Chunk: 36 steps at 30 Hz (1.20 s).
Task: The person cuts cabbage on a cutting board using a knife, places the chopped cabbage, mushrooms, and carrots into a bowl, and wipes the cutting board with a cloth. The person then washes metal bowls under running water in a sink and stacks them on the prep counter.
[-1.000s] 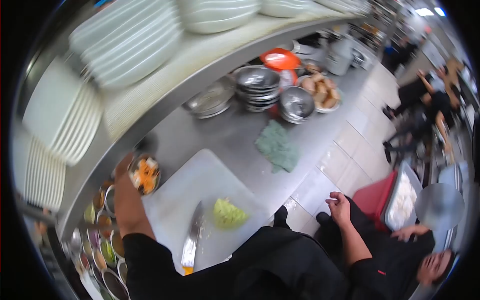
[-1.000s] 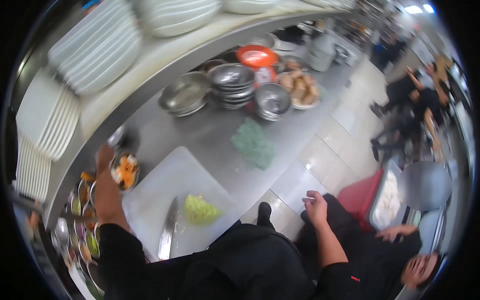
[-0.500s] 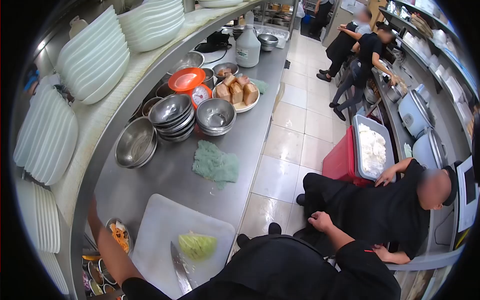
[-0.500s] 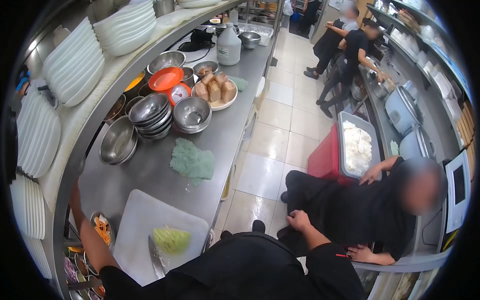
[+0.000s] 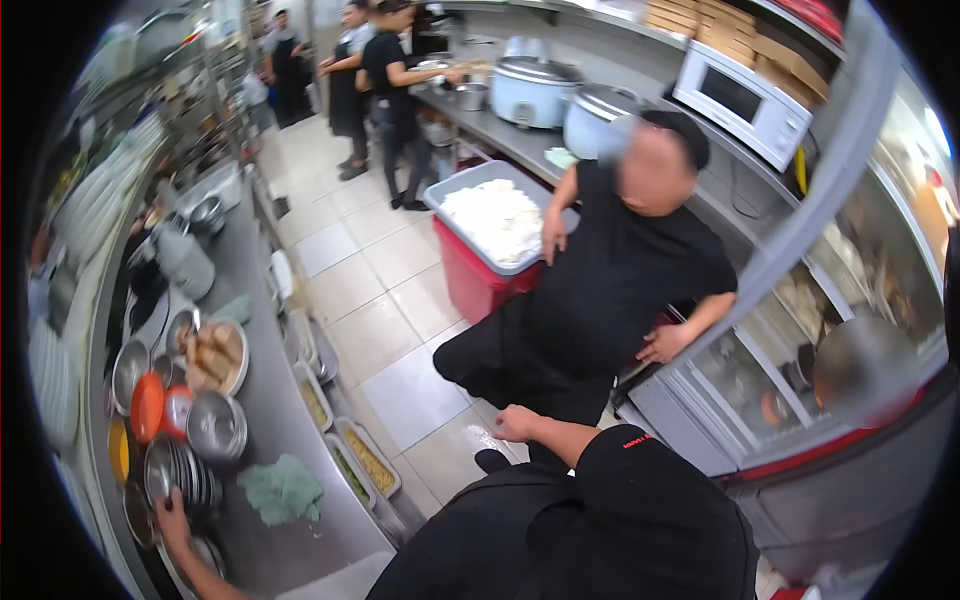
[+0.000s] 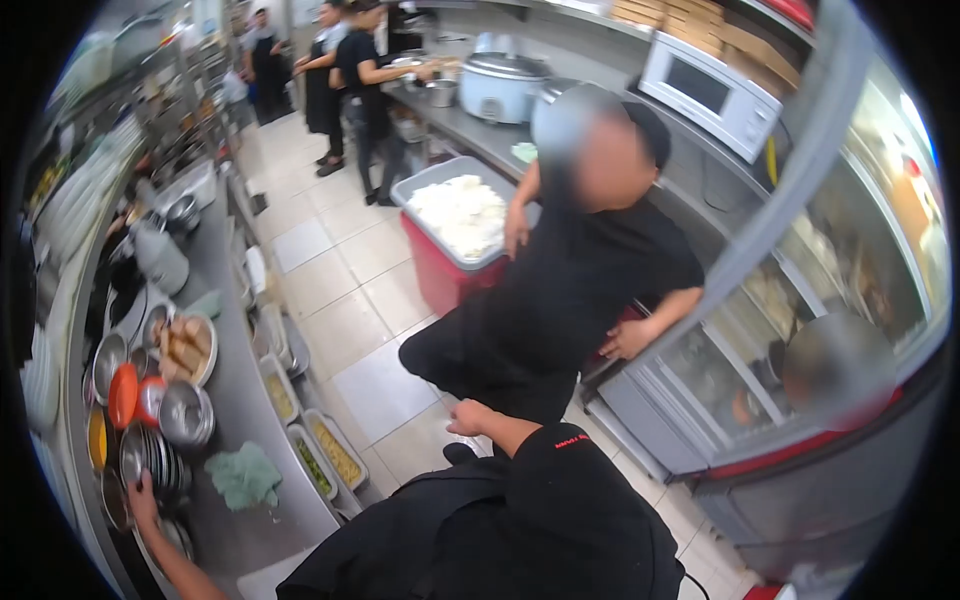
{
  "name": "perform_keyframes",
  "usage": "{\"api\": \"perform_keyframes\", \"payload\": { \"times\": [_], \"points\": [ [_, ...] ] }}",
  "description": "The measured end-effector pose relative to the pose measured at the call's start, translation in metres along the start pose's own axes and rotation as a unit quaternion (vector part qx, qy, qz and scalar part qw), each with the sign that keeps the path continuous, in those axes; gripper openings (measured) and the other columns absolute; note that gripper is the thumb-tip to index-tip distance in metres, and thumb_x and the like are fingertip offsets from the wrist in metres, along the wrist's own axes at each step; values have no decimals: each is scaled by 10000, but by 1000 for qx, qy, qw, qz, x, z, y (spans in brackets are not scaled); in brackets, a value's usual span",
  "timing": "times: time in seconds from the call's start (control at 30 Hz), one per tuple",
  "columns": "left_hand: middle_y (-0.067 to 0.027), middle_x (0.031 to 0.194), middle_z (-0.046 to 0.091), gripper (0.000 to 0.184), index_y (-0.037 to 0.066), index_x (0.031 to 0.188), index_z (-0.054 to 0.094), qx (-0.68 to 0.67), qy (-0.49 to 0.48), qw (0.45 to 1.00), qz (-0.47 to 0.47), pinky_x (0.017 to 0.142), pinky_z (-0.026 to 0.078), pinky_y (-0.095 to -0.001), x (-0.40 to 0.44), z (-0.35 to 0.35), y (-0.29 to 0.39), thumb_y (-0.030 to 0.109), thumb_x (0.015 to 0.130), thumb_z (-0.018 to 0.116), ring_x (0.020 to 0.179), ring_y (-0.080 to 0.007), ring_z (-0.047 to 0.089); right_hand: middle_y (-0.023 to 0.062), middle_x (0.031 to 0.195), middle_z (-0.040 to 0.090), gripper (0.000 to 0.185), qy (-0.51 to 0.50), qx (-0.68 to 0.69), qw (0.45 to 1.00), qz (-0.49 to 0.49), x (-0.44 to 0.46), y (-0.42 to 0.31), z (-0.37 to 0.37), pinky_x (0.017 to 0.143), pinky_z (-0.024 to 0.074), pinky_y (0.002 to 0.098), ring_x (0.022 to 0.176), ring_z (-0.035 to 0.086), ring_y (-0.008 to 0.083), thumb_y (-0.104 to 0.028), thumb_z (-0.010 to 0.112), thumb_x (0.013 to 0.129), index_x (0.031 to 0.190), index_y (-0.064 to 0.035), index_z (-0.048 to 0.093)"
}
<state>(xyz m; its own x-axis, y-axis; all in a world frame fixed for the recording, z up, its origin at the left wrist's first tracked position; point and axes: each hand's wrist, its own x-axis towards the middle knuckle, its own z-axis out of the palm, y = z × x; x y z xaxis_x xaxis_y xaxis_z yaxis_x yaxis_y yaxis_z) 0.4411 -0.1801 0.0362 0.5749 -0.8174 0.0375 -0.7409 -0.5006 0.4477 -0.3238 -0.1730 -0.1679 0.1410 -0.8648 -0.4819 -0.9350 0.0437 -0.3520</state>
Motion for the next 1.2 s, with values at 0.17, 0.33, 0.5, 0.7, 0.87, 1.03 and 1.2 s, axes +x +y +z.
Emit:
{"api": "perform_keyframes", "payload": {
  "times": [0.17, 0.33, 0.5, 0.7, 0.87, 1.03, 1.2],
  "points": [
    [-202, 1436, 450, 620, 33, 1325, 513, 268, 40, 961, 54, 1104, 237, -607, -46, 15, 74, 429, 871, 663, 1351, -364, 393, 220, 1034, 678, 531, -103, -74, 990, 58, -28, 103, 60, 882, 504, 441, 1023, 637, 363, -496, 559, 834, 998, -18, 721],
    [-175, 1270, 607, 544, 54, 1346, 508, 239, 6, 969, 63, 1064, 236, -671, -29, 32, 69, 377, 920, 612, 1215, -365, 545, 216, 989, 689, 581, -111, -38, 979, 169, -78, 142, 71, 857, 512, 456, 981, 648, 374, -550, 508, 838, 922, -24, 741],
    [-190, 1329, 568, 583, 60, 1395, 472, 225, -2, 973, 56, 1018, 327, -626, -3, 41, 41, 383, 927, 606, 1238, -382, 522, 214, 935, 693, 532, -58, -21, 992, 109, -77, 138, 83, 827, 518, 464, 926, 656, 382, -508, 556, 826, 898, -11, 732],
    [-191, 1321, 572, 608, 50, 1395, 467, 252, -36, 967, 17, 996, 357, -631, -17, 24, 69, 342, 895, 654, 1232, -389, 526, 220, 833, 686, 455, -6, 27, 1000, -4, -46, 39, 37, 759, 523, 474, 827, 663, 397, -444, 588, 816, 824, -8, 720],
    [-195, 1334, 546, 603, 55, 1370, 482, 251, 12, 968, 20, 1010, 368, -585, -29, 20, 84, 300, 861, 693, 1249, -387, 498, 213, 716, 640, 361, 30, 107, 976, -185, -9, -77, 7, 661, 491, 497, 704, 628, 396, -373, 613, 799, 721, -21, 641],
    [-186, 1343, 511, 571, 70, 1362, 483, 219, 125, 962, 100, 1043, 373, -482, -25, 16, 67, 265, 865, 684, 1258, -380, 465, 193, 704, 629, 243, -30, 139, 863, -485, -15, -156, 39, 601, 466, 485, 653, 600, 387, -253, 682, 726, 691, -23, 613],
    [-165, 1358, 501, 527, 80, 1348, 495, 216, 116, 964, 107, 1029, 373, -490, -66, 1, 103, 255, 880, 663, 1258, -359, 471, 176, 707, 605, 295, -39, 158, 892, -422, 1, -142, 10, 631, 459, 481, 702, 595, 381, -299, 699, 757, 690, -32, 593]
  ]
}}
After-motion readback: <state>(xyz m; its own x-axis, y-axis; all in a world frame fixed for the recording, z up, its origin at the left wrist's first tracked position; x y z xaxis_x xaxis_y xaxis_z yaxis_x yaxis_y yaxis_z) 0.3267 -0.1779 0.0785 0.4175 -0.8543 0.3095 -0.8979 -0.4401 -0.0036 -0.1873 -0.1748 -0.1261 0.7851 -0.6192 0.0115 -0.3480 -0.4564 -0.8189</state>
